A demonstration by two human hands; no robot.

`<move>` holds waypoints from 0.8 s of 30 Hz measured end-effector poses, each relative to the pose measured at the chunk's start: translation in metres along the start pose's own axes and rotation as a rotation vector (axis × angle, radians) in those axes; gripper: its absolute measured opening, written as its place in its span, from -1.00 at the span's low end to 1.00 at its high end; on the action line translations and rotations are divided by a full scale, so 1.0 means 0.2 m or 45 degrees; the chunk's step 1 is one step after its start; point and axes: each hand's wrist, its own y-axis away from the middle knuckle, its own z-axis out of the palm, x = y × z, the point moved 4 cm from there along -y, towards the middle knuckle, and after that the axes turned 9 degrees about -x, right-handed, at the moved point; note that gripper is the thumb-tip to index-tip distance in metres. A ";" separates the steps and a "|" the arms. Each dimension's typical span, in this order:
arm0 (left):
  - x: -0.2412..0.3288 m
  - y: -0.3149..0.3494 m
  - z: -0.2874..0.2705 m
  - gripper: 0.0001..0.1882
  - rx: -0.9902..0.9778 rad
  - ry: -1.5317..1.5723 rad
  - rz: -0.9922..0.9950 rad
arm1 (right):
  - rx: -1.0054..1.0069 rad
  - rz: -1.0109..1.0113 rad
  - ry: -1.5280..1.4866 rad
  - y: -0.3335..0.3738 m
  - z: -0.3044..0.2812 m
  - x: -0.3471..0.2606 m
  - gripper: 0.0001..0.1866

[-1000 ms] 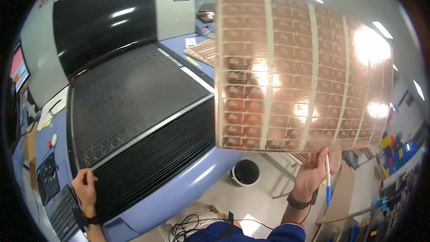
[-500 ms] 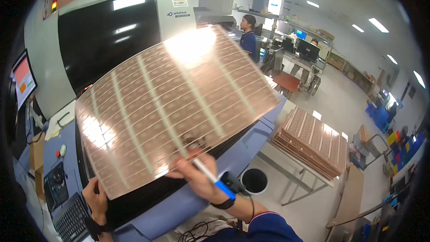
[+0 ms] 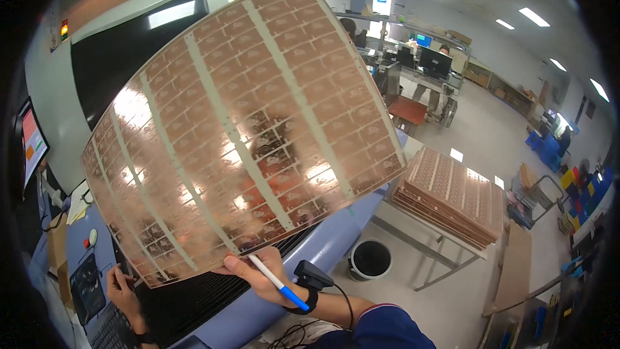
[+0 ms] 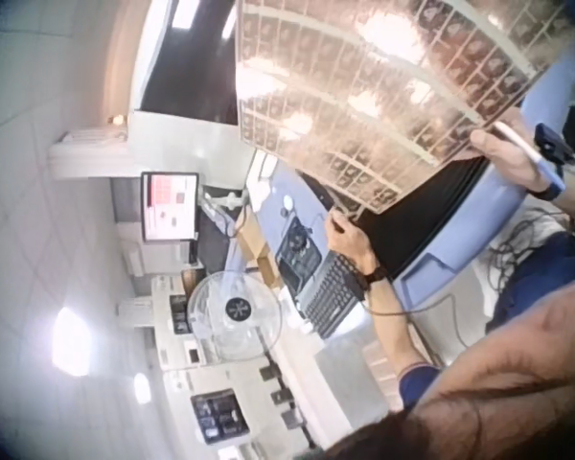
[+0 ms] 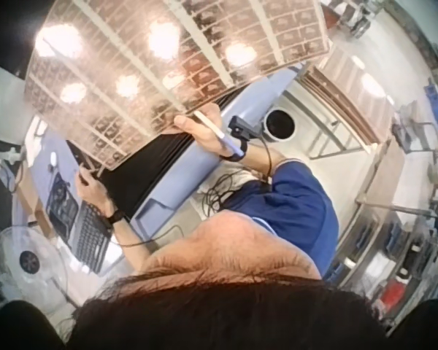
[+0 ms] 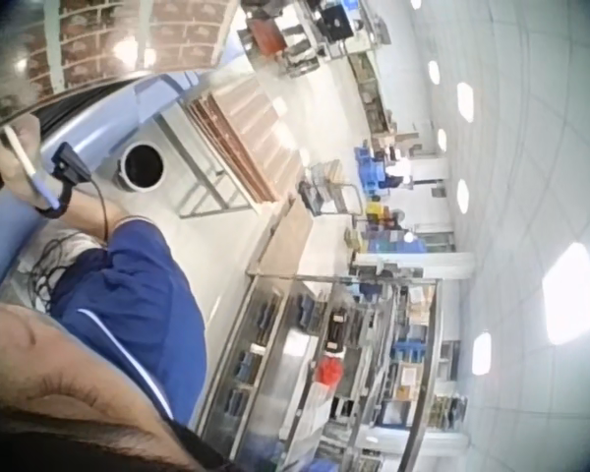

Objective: Inspecting and marking electronic circuit board panels using a blue pen on an inspection workstation.

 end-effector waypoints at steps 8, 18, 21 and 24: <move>0.33 0.11 0.18 -0.31 -0.687 1.613 -0.115 | -0.044 0.053 -0.136 0.10 -0.24 0.03 -0.93; 0.35 0.17 0.07 -0.82 0.142 1.172 -0.089 | 0.004 0.573 -0.093 0.08 -0.16 0.08 -0.41; 0.40 0.16 0.02 -0.81 0.230 1.002 0.028 | 0.022 0.528 -0.066 0.07 -0.16 0.06 -0.41; 0.40 0.18 -0.01 -0.81 0.259 0.848 0.153 | -0.003 0.442 0.013 0.01 -0.12 -0.01 -0.39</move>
